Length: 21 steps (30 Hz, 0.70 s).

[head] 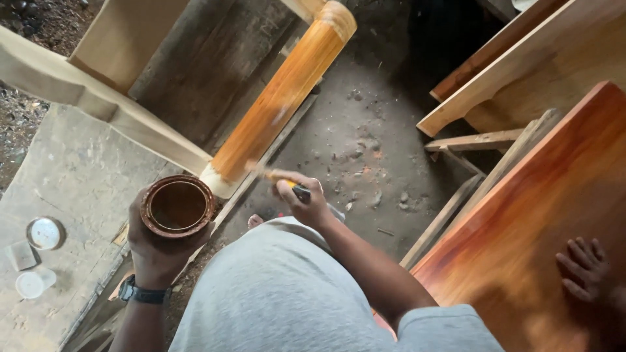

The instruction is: Applying wood stain to a wooden chair frame using a paintbrush.

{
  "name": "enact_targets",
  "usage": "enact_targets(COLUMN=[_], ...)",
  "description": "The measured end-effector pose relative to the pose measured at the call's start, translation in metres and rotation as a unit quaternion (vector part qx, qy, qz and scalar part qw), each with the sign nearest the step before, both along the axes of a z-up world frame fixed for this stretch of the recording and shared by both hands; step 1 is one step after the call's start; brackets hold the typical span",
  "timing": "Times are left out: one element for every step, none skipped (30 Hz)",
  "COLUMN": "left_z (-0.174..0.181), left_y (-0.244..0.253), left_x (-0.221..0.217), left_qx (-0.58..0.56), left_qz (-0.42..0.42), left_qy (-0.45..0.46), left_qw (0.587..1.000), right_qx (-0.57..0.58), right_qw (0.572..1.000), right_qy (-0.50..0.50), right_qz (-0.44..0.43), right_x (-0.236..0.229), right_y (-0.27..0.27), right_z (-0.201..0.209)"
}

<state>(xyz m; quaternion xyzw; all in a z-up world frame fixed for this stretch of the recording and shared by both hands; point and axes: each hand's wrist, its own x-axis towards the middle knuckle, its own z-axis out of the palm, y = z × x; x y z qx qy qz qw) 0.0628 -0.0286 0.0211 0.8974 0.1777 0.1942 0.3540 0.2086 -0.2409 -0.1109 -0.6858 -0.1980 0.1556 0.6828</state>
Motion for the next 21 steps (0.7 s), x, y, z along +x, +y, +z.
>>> enact_targets(left_z=[-0.003, -0.007, -0.006, -0.006, -0.005, -0.004, -0.003, -0.002, -0.005, -0.008, -0.011, -0.012, -0.014, -0.015, -0.017, -0.018, -0.020, -0.019, -0.019, -0.018, -0.020], left_y=[0.003, 0.006, 0.011, 0.015, 0.020, 0.024, 0.027, 0.029, 0.035, 0.040, 0.046, 0.051, 0.056, 0.062, 0.067, 0.072, 0.077, 0.082, 0.087, 0.092, 0.094], left_x=[-0.004, -0.008, -0.014, -0.020, -0.026, -0.032, -0.037, -0.043, -0.050, -0.056, -0.062, -0.066, -0.072, -0.078, -0.083, -0.087, -0.091, -0.094, -0.097, -0.099, -0.103], left_qx=[0.021, 0.042, 0.042, 0.030, 0.019, 0.019, 0.024, 0.029, 0.028, 0.073, 0.117, 0.117, 0.112, 0.107, 0.107, 0.203, 0.296, 0.295, 0.313, 0.329, 0.329], left_qz=[0.037, 0.073, 0.072, 0.074, 0.076, 0.075, 0.083, 0.091, 0.091, 0.079, 0.066, 0.065, 0.050, 0.035, 0.033, -0.003, -0.039, -0.041, -0.067, -0.093, -0.094], left_qy=[0.002, 0.003, 0.004, 0.010, 0.015, 0.016, 0.029, 0.043, 0.043, 0.017, -0.008, -0.008, -0.022, -0.035, -0.034, -0.056, -0.080, -0.078, -0.099, -0.119, -0.119], left_qw=[0.999, 0.996, 0.996, 0.997, 0.997, 0.997, 0.996, 0.994, 0.995, 0.994, 0.991, 0.991, 0.992, 0.993, 0.993, 0.978, 0.951, 0.951, 0.942, 0.932, 0.932], right_qx=[0.039, 0.078, 0.078, 0.088, 0.099, 0.099, 0.115, 0.131, 0.130, 0.146, 0.161, 0.161, 0.144, 0.126, 0.127, 0.129, 0.132, 0.132, 0.146, 0.160, 0.160], right_qw=[0.996, 0.983, 0.983, 0.988, 0.991, 0.991, 0.991, 0.987, 0.987, 0.981, 0.972, 0.972, 0.970, 0.962, 0.961, 0.962, 0.962, 0.962, 0.957, 0.951, 0.951], right_qy=[0.072, 0.144, 0.145, 0.120, 0.094, 0.095, 0.055, 0.015, 0.014, 0.068, 0.123, 0.123, 0.184, 0.244, 0.245, 0.240, 0.233, 0.235, 0.233, 0.231, 0.231], right_qz=[0.040, 0.079, 0.078, 0.043, 0.007, 0.006, -0.045, -0.097, -0.097, -0.107, -0.118, -0.120, -0.065, -0.009, -0.011, -0.030, -0.048, -0.050, -0.089, -0.128, -0.128], right_x=[-0.006, -0.012, -0.003, 0.006, 0.015, 0.025, 0.036, 0.047, 0.037, 0.027, 0.016, 0.005, -0.008, -0.022, -0.024, -0.027, -0.028, -0.027, -0.024, -0.021, -0.030], right_y=[-0.001, -0.001, 0.000, 0.000, 0.001, 0.002, 0.002, 0.003, 0.002, 0.001, -0.001, 0.001, 0.003, 0.004, 0.012, 0.019, 0.026, 0.022, 0.019, 0.015, 0.018], right_z=[-0.007, -0.013, -0.021, -0.029, -0.036, -0.040, -0.043, -0.046, -0.033, -0.019, -0.006, -0.010, -0.013, -0.017, -0.023, -0.030, -0.036, -0.033, -0.030, -0.027, -0.018])
